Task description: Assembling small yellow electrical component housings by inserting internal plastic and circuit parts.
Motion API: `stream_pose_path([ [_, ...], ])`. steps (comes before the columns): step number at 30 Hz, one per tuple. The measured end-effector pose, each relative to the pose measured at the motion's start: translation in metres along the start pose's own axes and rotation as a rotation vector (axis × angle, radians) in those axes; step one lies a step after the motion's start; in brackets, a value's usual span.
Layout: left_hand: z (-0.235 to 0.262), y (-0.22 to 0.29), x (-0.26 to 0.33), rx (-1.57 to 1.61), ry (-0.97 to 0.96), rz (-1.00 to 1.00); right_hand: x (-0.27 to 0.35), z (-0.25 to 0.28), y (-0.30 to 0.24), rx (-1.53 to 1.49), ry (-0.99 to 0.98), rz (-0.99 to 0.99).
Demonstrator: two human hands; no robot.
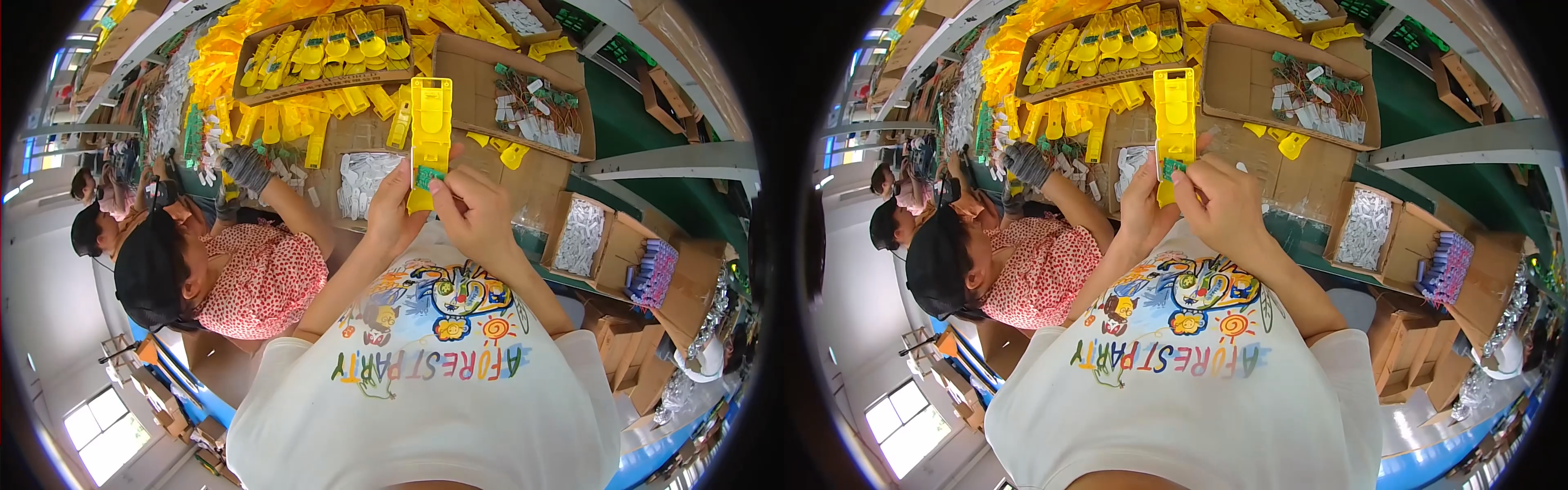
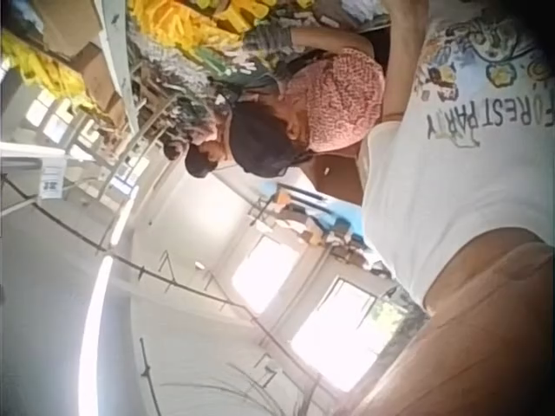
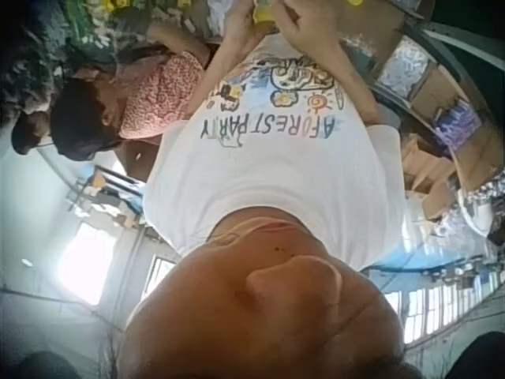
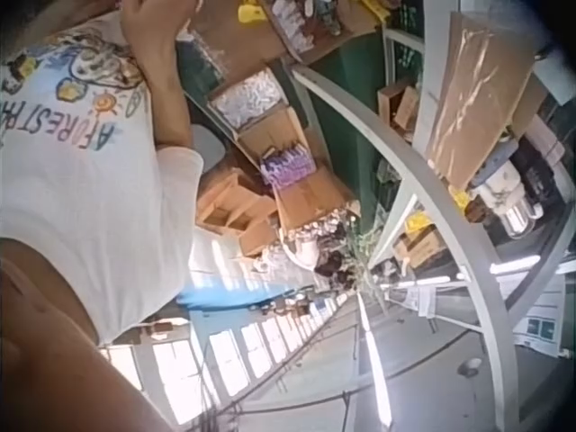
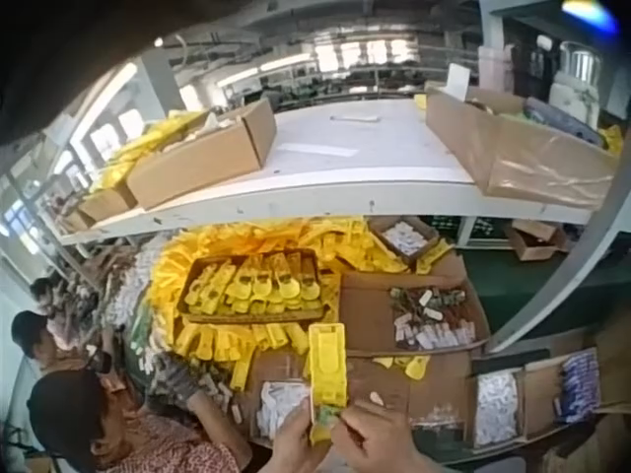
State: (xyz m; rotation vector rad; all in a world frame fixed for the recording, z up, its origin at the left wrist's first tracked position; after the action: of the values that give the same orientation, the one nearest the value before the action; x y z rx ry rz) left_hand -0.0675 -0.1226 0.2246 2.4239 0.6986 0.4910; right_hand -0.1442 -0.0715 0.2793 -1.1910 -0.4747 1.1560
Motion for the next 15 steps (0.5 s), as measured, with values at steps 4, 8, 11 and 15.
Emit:
stream_pose_path([
  [4, 0.001, -0.003, 0.002, 0.036, 0.041, -0.021, 0.000, -0.003, -0.003, -0.021, -0.043, 0.022],
  [8, 0.010, 0.003, 0.003, -0.111, 0.155, -0.177, 0.001, -0.001, 0.013, 0.028, -0.056, -0.120],
  [11, 0.023, -0.002, 0.005, -0.157, 0.152, -0.215, 0.002, -0.005, 0.021, 0.015, -0.092, -0.159],
  [15, 0.022, 0.000, 0.007, -0.314, 0.207, -0.312, 0.006, -0.009, 0.034, 0.008, -0.118, -0.228],
])
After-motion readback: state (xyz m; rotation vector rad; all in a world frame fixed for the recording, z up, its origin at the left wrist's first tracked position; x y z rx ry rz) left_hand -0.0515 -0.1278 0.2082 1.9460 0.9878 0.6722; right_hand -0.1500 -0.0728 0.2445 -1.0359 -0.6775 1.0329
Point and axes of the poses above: each hand's wrist, its own x-axis away from the middle knuckle, its own z-axis out of the back of the hand, y = z × x, the point moved 8 cm from there along -x, towards the middle knuckle, and after that the axes turned 1 degree about -z, right-handed, at the moved point
